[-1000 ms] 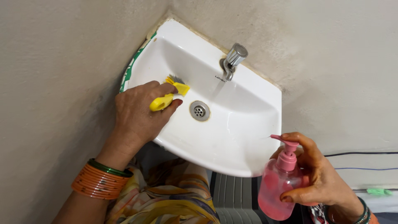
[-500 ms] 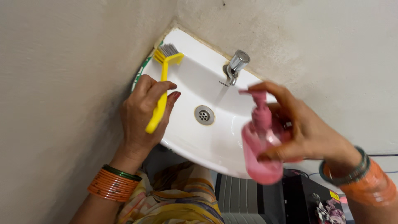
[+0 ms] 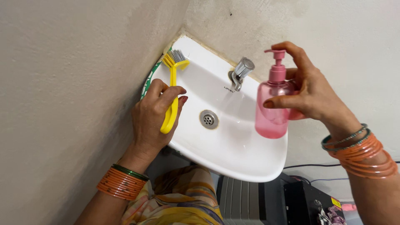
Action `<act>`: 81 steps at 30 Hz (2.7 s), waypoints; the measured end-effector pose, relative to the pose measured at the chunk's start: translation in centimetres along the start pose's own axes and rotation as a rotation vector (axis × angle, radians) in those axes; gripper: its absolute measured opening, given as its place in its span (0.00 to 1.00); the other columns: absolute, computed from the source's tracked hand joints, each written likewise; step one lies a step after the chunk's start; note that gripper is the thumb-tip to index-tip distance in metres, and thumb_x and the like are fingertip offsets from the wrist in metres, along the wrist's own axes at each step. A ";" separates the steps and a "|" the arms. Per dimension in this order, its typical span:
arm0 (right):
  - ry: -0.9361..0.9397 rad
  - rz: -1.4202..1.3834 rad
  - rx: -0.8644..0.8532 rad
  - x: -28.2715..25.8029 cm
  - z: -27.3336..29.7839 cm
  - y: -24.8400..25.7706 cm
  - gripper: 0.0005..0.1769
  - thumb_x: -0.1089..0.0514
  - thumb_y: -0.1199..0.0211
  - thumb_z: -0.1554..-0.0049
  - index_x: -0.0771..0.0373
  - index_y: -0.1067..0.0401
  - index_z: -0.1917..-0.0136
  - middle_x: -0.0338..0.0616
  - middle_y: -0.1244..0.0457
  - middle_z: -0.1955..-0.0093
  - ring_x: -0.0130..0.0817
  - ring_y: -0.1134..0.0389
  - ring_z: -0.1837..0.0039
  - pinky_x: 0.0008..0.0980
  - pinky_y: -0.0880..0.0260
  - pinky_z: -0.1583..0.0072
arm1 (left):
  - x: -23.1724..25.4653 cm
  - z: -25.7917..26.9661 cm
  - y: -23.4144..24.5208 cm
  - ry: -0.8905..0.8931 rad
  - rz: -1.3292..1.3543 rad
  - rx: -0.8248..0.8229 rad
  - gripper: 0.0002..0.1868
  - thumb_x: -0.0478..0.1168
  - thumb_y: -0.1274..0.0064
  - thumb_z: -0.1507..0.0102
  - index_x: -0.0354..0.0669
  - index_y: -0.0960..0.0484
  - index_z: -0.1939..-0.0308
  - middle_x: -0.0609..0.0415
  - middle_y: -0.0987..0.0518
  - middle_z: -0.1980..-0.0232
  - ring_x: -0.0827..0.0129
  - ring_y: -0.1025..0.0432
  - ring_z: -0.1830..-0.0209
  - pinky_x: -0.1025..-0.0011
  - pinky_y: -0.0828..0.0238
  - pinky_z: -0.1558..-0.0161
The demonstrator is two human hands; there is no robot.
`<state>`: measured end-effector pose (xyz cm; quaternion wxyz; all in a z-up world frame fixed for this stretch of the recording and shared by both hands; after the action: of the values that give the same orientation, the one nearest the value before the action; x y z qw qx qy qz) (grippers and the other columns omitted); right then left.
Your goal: The person scrubs a white wall-mounted sink using a yellow brush and a pink sponge. They apply pink liquid soap from a pump bottle, scrub the basin and faucet, rinse the tools under running water, and continue cleaning the sink surface.
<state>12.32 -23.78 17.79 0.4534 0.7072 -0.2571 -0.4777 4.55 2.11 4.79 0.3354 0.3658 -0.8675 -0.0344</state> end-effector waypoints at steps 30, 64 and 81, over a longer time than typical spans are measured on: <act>-0.126 0.031 0.076 2.9 1.5 2.2 0.62 0.59 0.24 0.61 0.41 0.51 0.19 0.56 0.30 0.51 0.45 0.25 0.50 0.46 0.22 0.47 | 0.3 -0.1 0.4 -0.013 0.005 0.006 0.10 0.39 0.37 0.36 0.45 0.16 0.52 0.52 0.25 0.58 0.60 0.23 0.63 0.65 0.25 0.66; -0.224 0.112 0.243 9.6 8.3 6.6 0.56 0.66 0.29 0.55 0.50 0.50 0.18 0.58 0.32 0.55 0.47 0.26 0.50 0.47 0.24 0.47 | 0.7 -0.1 -0.1 -0.026 -0.064 -0.042 0.10 0.39 0.35 0.36 0.45 0.15 0.53 0.52 0.25 0.58 0.61 0.23 0.64 0.65 0.26 0.66; 0.125 -0.049 0.259 4.5 6.4 5.4 0.59 0.67 0.26 0.49 0.50 0.59 0.17 0.55 0.33 0.54 0.43 0.26 0.52 0.41 0.24 0.49 | 0.6 -0.2 0.0 -0.028 -0.059 -0.040 0.10 0.39 0.35 0.37 0.45 0.15 0.53 0.53 0.25 0.59 0.62 0.23 0.64 0.66 0.27 0.66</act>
<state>8.74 -32.42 19.76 0.3615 0.7943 -0.2705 -0.4064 4.41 1.73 5.30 0.3293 0.3840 -0.8600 -0.0669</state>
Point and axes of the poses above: each hand's wrist, its own z-axis away from the middle knuckle, its own y-axis out of the back of the hand, x = y × z, the point moved 8 cm from there along -z, towards the middle knuckle
